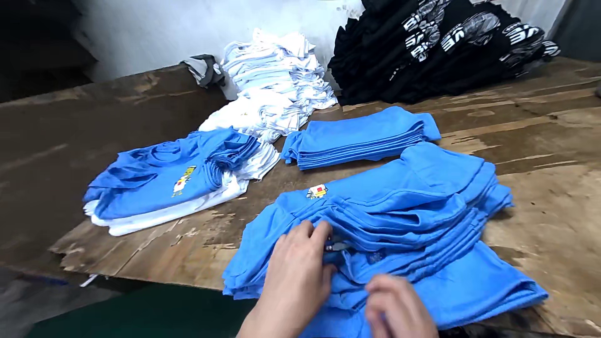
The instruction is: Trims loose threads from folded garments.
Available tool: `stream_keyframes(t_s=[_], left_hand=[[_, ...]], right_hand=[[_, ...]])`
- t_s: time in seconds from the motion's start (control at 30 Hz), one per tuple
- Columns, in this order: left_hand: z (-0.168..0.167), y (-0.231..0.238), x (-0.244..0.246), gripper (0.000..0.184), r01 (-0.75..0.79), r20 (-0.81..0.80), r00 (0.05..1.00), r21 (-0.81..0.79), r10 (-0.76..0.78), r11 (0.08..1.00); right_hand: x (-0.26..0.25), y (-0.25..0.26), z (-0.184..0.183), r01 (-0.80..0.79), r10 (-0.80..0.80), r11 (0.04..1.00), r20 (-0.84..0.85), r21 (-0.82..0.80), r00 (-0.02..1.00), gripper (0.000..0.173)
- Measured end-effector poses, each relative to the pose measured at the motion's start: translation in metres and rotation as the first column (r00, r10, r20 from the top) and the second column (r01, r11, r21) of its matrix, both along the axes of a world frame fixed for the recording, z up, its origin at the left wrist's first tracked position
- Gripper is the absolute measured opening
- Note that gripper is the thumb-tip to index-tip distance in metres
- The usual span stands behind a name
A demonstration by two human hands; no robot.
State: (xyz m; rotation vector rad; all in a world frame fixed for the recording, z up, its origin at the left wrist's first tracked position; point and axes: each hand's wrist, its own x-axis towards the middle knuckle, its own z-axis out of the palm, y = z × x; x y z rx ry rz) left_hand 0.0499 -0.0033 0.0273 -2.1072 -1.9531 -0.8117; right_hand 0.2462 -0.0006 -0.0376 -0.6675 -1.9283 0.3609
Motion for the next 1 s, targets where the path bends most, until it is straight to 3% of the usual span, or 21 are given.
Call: stream_keyframes(t_s=[0.07, 0.13, 0.2, 0.23, 0.3, 0.37, 0.43, 0.5, 0.6, 0.7, 0.73, 0.87, 0.93, 1.0], left_hand=[[-0.021, 0.02, -0.01, 0.026, -0.107, -0.041, 0.993, 0.148, 0.114, 0.983], [-0.041, 0.036, -0.026, 0.021, -0.039, -0.059, 0.997, 0.22, 0.053, 0.975], [-0.041, 0.035, -0.035, 0.02, 0.025, 0.01, 1.0, 0.117, -0.026, 0.993], [-0.034, 0.028, -0.035, 0.02, 0.027, 0.08, 0.996, 0.041, -0.03, 0.999], [-0.013, 0.009, -0.032, 0.02, -0.018, 0.237, 0.971, -0.107, 0.043, 0.994], [0.005, -0.007, -0.029, 0.01, -0.086, 0.321, 0.932, -0.247, 0.166, 0.965], [0.016, -0.015, -0.023, 0.035, -0.091, 0.332, 0.91, -0.427, 0.249, 0.9], [0.016, -0.012, -0.016, 0.037, 0.012, 0.345, 0.909, -0.579, 0.232, 0.815], [-0.003, -0.01, -0.017, 0.021, 0.105, 0.553, 0.806, -0.484, 0.21, 0.869], [-0.004, -0.017, -0.021, 0.012, 0.157, 0.802, 0.575, -0.301, 0.161, 0.941], [-0.004, -0.02, -0.021, 0.011, 0.175, 0.826, 0.544, -0.281, 0.145, 0.944], [-0.006, -0.02, -0.023, 0.013, 0.216, 0.776, 0.626, -0.267, 0.077, 0.939], [-0.004, -0.021, -0.025, 0.012, 0.204, 0.716, 0.696, -0.264, 0.05, 0.943], [-0.002, -0.023, -0.025, 0.014, 0.082, 0.553, 0.832, -0.196, 0.041, 0.977]], right_hand=[[0.011, -0.005, -0.019, -0.146, 0.118, 0.981, 0.209, 0.124, 0.971, 0.039], [0.021, -0.006, -0.03, -0.241, 0.208, 0.96, 0.217, 0.14, 0.954, 0.046], [0.023, -0.008, -0.021, -0.231, 0.225, 0.972, 0.105, 0.046, 0.969, 0.041], [0.021, -0.01, -0.011, -0.144, 0.144, 0.99, 0.079, -0.004, 0.986, 0.033], [0.011, -0.012, 0.011, 0.097, -0.086, 0.993, 0.16, -0.062, 0.983, 0.023], [-0.004, -0.006, 0.021, 0.221, -0.201, 0.974, 0.3, -0.037, 0.933, 0.031], [-0.019, -0.002, 0.013, 0.198, -0.194, 0.98, 0.273, 0.014, 0.942, 0.023], [-0.031, 0.0, 0.003, 0.117, -0.129, 0.988, 0.126, 0.104, 0.984, 0.014], [-0.034, 0.001, -0.006, -0.011, 0.01, 0.993, 0.012, 0.118, 1.0, 0.012], [-0.028, 0.0, 0.005, 0.04, -0.043, 0.99, -0.025, -0.136, 0.999, 0.017], [-0.026, 0.0, 0.011, 0.052, -0.054, 0.973, -0.005, -0.226, 0.999, 0.018], [-0.036, 0.017, 0.019, 0.051, -0.027, 0.917, 0.065, -0.395, 0.997, 0.027], [-0.04, 0.022, 0.013, -0.039, -0.021, 0.907, -0.138, -0.42, 0.99, 0.012], [-0.039, 0.02, 0.017, -0.111, -0.059, 0.884, -0.343, -0.454, 0.937, 0.003]])
